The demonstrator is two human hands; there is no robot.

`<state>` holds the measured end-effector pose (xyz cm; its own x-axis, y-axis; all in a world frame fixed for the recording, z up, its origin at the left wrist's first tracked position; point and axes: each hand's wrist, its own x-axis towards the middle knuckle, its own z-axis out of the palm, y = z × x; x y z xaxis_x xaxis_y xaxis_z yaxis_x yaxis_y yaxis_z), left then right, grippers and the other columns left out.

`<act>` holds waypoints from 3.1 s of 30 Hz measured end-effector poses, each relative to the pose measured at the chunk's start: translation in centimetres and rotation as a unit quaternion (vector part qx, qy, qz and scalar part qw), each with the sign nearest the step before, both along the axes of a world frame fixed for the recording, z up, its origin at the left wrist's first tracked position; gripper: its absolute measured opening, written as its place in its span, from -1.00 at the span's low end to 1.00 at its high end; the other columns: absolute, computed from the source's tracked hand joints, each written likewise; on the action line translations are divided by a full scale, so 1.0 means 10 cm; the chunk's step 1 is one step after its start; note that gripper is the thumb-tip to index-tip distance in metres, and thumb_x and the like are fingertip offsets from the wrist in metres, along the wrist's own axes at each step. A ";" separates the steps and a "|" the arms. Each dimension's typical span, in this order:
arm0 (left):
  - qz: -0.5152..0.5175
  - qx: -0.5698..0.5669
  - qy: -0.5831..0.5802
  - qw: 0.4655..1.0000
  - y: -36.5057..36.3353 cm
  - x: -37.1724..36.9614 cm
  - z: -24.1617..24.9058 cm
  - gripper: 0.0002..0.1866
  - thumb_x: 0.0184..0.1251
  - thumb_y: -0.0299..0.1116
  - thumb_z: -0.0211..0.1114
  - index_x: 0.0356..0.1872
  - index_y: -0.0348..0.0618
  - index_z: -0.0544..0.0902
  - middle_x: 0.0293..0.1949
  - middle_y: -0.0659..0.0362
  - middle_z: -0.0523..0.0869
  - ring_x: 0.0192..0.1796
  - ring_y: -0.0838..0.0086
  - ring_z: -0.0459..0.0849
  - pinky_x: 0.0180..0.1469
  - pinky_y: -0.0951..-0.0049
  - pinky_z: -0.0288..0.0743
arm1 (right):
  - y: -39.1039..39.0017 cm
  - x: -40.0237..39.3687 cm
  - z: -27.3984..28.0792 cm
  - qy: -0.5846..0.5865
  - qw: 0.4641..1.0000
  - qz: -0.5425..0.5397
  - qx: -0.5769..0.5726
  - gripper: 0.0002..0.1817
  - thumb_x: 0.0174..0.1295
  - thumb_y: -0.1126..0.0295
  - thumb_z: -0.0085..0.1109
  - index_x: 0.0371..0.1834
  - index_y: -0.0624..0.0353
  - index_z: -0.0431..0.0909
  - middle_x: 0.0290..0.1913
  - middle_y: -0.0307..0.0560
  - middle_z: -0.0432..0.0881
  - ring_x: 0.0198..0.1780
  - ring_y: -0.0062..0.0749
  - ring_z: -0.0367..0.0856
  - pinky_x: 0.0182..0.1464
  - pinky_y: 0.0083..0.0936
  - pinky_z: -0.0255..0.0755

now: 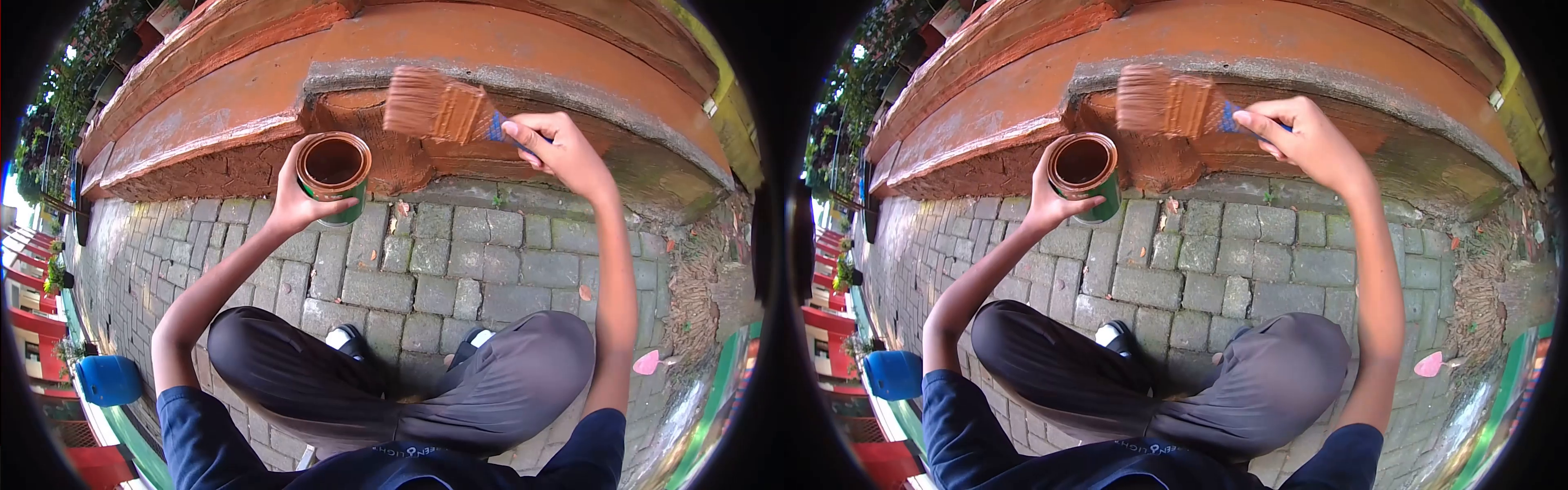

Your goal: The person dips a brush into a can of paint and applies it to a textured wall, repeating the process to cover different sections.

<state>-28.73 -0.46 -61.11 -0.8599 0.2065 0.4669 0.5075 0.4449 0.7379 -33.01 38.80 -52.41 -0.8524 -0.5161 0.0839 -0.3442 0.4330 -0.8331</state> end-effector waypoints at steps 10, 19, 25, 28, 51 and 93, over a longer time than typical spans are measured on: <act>0.003 0.022 -0.046 0.999 0.12 0.17 -0.01 0.11 -0.26 -0.25 0.76 0.36 -0.35 0.25 0.20 -0.02 0.53 0.30 0.33 0.52 0.40 0.27 0.38 | -1.21 -0.28 0.69 0.014 0.958 0.183 0.222 -0.73 0.27 0.25 0.36 -0.20 0.28 0.64 -0.52 -0.19 0.64 -0.58 -0.64 0.55 -0.41 -0.55 0.38; -0.068 0.041 -0.115 0.990 0.34 0.20 -0.43 0.16 -0.29 -0.24 0.77 0.39 -0.32 0.21 0.25 -0.03 0.48 0.34 0.26 0.49 0.43 0.25 0.36 | -1.41 -0.23 0.28 -0.042 0.925 0.237 0.293 -0.77 0.20 0.35 0.40 -0.23 0.31 0.68 -0.44 -0.10 0.73 -0.56 -0.56 0.64 -0.35 -0.46 0.50; -0.149 -0.001 -0.116 0.982 0.43 0.27 -0.62 0.17 -0.29 -0.24 0.77 0.39 -0.32 0.20 0.26 -0.04 0.47 0.36 0.25 0.48 0.44 0.25 0.34 | -1.43 -0.20 -0.06 -0.061 0.903 0.273 0.326 -0.76 0.15 0.35 0.42 -0.21 0.27 0.69 -0.46 -0.09 0.73 -0.50 -0.52 0.69 -0.36 -0.41 0.52; -0.104 0.065 -0.148 0.981 0.53 0.29 -0.67 0.18 -0.28 -0.23 0.77 0.40 -0.32 0.18 0.26 -0.04 0.48 0.36 0.25 0.48 0.44 0.25 0.34 | -1.52 -0.05 -0.37 0.045 0.909 0.189 0.369 -0.76 0.10 0.34 0.45 -0.27 0.25 0.65 -0.50 -0.02 0.72 -0.44 -0.41 0.76 -0.32 -0.32 0.55; -0.077 0.062 -0.135 0.986 0.68 0.43 -0.82 0.17 -0.25 -0.17 0.75 0.40 -0.31 0.18 0.26 -0.06 0.49 0.35 0.23 0.50 0.43 0.22 0.35 | -1.37 -0.07 -0.34 -0.003 0.917 0.191 0.349 -0.71 0.09 0.29 0.47 -0.38 0.25 0.57 -0.59 -0.04 0.68 -0.51 -0.35 0.73 -0.36 -0.34 0.52; 0.068 0.140 -0.059 0.986 0.71 0.00 -0.83 0.13 -0.26 -0.16 0.78 0.33 -0.33 0.23 0.20 -0.04 0.52 0.29 0.30 0.53 0.40 0.27 0.40 | -0.78 -0.42 0.21 0.015 0.979 0.110 0.171 -0.70 0.23 0.18 0.43 -0.37 0.14 0.53 -0.58 -0.37 0.55 -0.58 -0.80 0.47 -0.56 -0.71 0.14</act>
<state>-28.74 6.62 -69.45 -0.9221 -0.0377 0.3850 0.3609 0.2746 0.8912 -37.20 30.98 -50.30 -0.7176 -0.6890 -0.1016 -0.4830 0.5974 -0.6402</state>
